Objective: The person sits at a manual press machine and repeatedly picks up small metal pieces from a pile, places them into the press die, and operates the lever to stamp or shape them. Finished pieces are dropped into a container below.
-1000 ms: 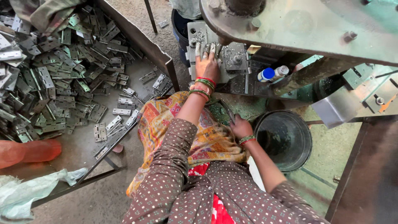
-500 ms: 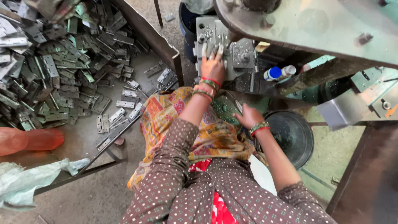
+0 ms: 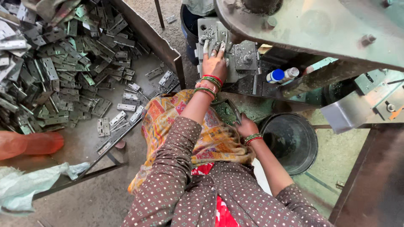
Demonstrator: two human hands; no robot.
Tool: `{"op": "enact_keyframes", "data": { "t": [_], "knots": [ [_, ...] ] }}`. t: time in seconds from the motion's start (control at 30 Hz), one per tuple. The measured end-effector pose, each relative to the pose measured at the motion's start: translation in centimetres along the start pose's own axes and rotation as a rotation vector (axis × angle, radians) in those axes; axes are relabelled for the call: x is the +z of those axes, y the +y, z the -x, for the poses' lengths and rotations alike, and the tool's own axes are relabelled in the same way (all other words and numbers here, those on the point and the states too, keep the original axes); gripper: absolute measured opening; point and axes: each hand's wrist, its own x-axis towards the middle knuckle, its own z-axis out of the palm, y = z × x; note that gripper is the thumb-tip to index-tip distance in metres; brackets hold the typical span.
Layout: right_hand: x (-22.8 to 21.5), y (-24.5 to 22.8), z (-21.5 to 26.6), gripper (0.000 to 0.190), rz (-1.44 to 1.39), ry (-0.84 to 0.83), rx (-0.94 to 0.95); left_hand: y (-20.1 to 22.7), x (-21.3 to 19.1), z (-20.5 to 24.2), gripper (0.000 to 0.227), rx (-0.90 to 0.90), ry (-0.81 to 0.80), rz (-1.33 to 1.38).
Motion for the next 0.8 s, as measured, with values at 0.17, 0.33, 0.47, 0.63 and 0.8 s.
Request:
{"op": "enact_keyframes", "data": {
  "t": [0.17, 0.33, 0.47, 0.63, 0.8],
  "knots": [
    [-4.0, -1.9, -0.3, 0.048, 0.153, -0.102, 0.044, -0.4, 0.8, 0.9, 0.020, -0.048, -0.109, -0.046],
    [-2.5, -1.3, 0.2, 0.047, 0.136, -0.089, 0.087, -0.5, 2.0, 0.8, 0.020, -0.033, -0.080, -0.013],
    [1.0, -0.2, 0.6, 0.055, 0.076, 0.014, 0.033, -0.1, 0.8, 0.0, 0.038, -0.347, -0.169, 0.191],
    [0.9, 0.2, 0.4, 0.072, 0.204, 0.061, -0.096, 0.5, -0.9, 2.0, 0.019, -0.127, -0.144, 0.166],
    [-5.6, -2.2, 1.6, 0.063, 0.412, -0.032, 0.060, -2.1, -5.1, 11.7, 0.024, -0.012, 0.399, 0.338]
  ]
}}
